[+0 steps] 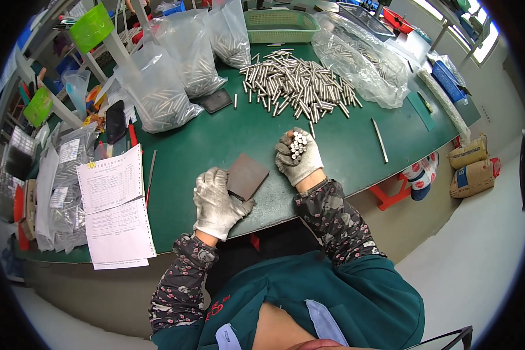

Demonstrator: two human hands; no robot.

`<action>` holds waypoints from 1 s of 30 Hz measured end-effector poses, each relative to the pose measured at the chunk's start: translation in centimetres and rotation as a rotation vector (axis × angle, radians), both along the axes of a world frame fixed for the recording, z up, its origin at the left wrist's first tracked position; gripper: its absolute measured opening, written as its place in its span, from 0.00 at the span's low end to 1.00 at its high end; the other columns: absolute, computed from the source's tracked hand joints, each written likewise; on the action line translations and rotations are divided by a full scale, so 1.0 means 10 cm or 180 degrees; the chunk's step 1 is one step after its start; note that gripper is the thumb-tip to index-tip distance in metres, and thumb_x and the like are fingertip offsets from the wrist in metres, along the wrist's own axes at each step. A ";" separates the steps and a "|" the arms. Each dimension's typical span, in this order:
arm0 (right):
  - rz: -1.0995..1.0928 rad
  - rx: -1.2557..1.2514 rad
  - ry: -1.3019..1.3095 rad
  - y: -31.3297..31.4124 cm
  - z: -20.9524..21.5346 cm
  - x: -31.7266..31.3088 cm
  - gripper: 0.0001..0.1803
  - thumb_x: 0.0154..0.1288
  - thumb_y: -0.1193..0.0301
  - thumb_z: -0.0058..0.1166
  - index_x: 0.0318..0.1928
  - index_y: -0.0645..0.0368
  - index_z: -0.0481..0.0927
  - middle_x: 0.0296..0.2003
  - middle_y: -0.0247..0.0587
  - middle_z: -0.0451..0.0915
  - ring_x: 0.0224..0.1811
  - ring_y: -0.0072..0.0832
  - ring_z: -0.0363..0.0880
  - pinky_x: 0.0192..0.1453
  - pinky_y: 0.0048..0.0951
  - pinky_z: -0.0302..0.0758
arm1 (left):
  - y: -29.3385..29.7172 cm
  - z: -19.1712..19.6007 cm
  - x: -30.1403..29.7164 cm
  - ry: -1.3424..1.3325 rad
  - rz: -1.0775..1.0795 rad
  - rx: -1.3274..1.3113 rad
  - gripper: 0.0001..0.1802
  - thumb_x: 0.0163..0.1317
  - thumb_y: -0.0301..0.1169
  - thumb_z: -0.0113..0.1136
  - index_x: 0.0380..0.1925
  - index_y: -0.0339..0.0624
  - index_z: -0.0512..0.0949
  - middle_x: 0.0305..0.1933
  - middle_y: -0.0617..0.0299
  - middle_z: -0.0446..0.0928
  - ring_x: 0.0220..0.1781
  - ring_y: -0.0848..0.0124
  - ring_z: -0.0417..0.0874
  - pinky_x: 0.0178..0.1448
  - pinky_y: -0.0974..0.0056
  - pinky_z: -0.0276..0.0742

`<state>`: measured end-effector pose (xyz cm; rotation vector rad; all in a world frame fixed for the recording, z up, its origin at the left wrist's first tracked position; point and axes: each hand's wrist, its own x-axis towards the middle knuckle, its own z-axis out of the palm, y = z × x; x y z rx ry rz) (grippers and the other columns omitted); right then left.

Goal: Sorting and aligning small metal pins on a workbench and then gathering them into bundles.

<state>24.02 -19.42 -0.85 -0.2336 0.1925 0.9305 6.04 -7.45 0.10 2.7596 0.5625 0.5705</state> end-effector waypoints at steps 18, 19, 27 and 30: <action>-0.0366 -0.0258 0.0233 0.07 0.03 -0.01 0.12 0.63 0.66 0.43 0.24 0.56 0.69 0.17 0.32 0.65 0.14 0.24 0.59 0.10 0.22 0.50 | 0.00 0.01 0.00 0.0037 -0.0020 -0.0010 0.41 0.28 0.46 0.76 0.44 0.39 0.71 0.50 0.54 0.69 0.54 0.54 0.68 0.59 0.53 0.66; -0.0368 -0.0254 0.0228 0.07 0.02 -0.01 0.12 0.63 0.66 0.43 0.24 0.56 0.69 0.17 0.32 0.65 0.14 0.24 0.59 0.10 0.22 0.50 | 0.00 0.01 0.00 0.0040 -0.0034 -0.0014 0.41 0.28 0.46 0.76 0.44 0.39 0.71 0.50 0.54 0.69 0.54 0.54 0.68 0.59 0.53 0.66; -0.0312 -0.0096 0.0280 0.07 0.02 0.00 0.11 0.63 0.66 0.43 0.24 0.55 0.68 0.16 0.32 0.63 0.14 0.22 0.58 0.10 0.21 0.50 | -0.02 0.04 0.00 -0.0086 -0.0055 -0.0014 0.39 0.27 0.41 0.76 0.43 0.36 0.71 0.47 0.51 0.70 0.52 0.53 0.68 0.58 0.54 0.67; -0.0365 -0.0163 0.0249 0.06 0.02 0.00 0.11 0.64 0.67 0.42 0.25 0.56 0.69 0.17 0.32 0.63 0.14 0.22 0.58 0.10 0.21 0.50 | -0.02 0.03 0.01 -0.0087 -0.0031 0.0017 0.39 0.27 0.41 0.76 0.43 0.36 0.71 0.48 0.51 0.70 0.53 0.53 0.68 0.58 0.54 0.67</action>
